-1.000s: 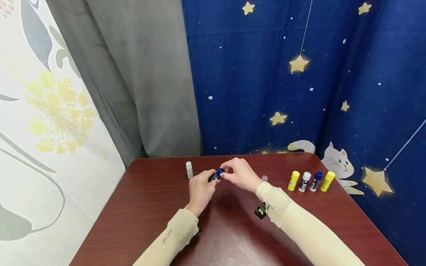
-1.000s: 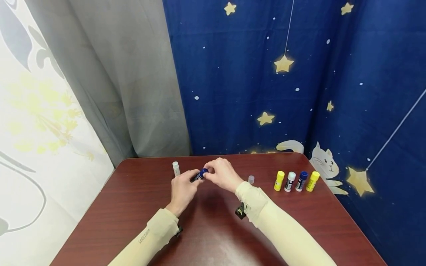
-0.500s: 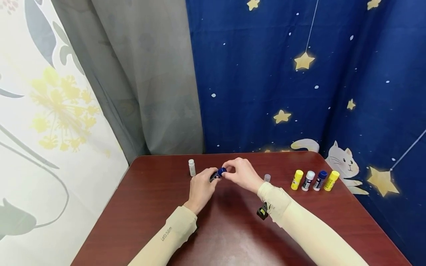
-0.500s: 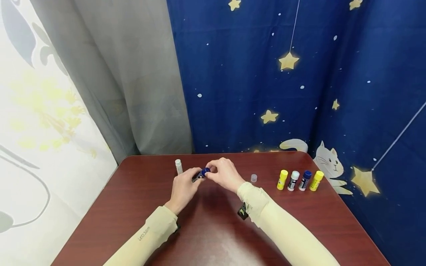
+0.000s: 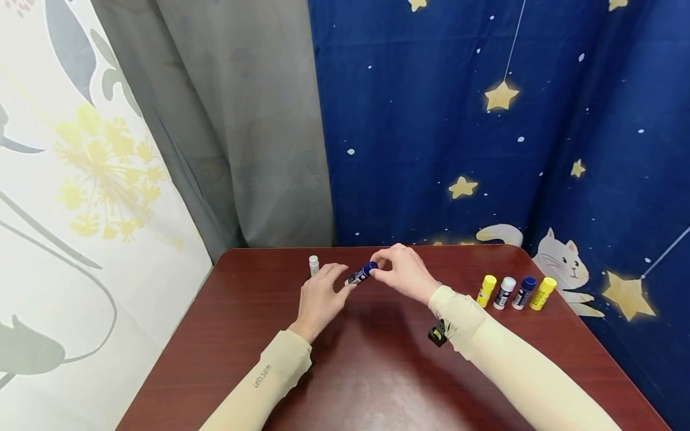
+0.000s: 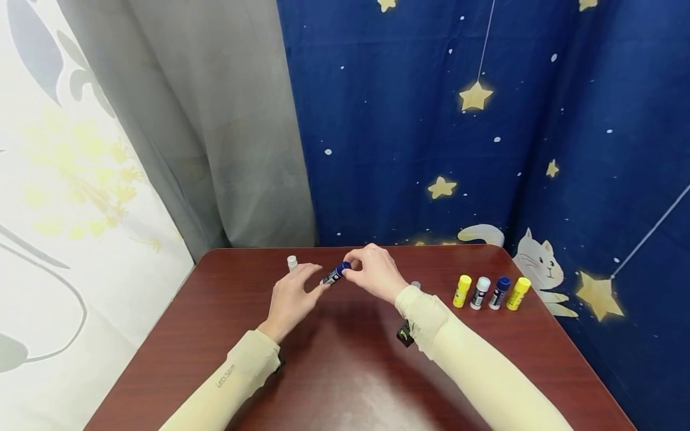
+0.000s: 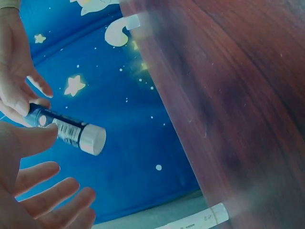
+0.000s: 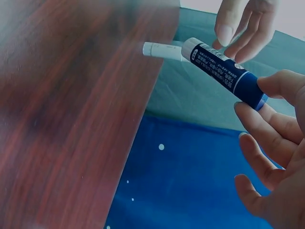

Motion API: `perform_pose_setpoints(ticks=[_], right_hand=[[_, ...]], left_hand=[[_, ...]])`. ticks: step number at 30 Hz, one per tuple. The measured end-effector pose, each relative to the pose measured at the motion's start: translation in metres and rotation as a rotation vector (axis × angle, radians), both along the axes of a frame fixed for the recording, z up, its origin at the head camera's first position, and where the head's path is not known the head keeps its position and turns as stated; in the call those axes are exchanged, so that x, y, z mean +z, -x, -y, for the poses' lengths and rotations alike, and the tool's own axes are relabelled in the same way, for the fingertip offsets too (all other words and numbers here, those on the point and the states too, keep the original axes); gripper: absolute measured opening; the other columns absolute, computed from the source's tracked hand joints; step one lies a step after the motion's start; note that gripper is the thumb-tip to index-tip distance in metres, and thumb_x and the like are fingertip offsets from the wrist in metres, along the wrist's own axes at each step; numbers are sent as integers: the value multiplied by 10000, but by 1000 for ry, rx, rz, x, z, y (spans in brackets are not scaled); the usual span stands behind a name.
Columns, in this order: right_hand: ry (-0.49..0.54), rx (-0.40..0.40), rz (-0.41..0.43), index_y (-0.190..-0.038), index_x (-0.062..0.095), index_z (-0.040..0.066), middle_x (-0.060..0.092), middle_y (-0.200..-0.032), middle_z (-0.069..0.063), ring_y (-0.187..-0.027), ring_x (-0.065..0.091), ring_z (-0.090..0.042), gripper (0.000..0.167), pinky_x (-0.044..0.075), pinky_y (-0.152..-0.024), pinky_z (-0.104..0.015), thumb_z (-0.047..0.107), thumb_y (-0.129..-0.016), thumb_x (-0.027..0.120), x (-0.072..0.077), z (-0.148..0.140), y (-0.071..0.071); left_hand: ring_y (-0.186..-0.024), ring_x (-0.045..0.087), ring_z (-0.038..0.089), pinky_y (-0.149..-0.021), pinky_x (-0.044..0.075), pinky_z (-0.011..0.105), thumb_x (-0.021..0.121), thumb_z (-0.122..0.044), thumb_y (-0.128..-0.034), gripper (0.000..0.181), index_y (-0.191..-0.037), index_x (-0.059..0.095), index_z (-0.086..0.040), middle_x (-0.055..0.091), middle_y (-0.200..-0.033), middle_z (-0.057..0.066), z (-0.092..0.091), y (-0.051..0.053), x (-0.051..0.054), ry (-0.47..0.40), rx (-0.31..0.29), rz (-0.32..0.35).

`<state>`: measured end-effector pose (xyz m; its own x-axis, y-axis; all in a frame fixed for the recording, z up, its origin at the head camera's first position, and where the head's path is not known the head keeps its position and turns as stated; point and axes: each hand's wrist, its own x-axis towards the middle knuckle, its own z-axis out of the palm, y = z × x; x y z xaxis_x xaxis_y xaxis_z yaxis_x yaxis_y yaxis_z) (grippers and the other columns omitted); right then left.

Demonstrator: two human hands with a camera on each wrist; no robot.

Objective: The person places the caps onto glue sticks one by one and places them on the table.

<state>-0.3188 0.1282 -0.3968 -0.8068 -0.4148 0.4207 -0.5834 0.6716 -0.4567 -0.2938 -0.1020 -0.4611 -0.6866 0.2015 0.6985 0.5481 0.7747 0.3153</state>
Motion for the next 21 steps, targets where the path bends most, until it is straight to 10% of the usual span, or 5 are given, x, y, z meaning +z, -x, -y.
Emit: perform_pose_setpoints(ticks=[21], right_hand=[[-96,-75,-11,-967,767,217,637,-742,167,-836,506,-159,122,421,-692,-352,276,-862,791,25,-34,-4]], left_hand=[[-984,696,229,-779,563,458,837,-165,-828,291,-1104,752,-136,708,-1091,29,11,22,-2,-116,95,-69]])
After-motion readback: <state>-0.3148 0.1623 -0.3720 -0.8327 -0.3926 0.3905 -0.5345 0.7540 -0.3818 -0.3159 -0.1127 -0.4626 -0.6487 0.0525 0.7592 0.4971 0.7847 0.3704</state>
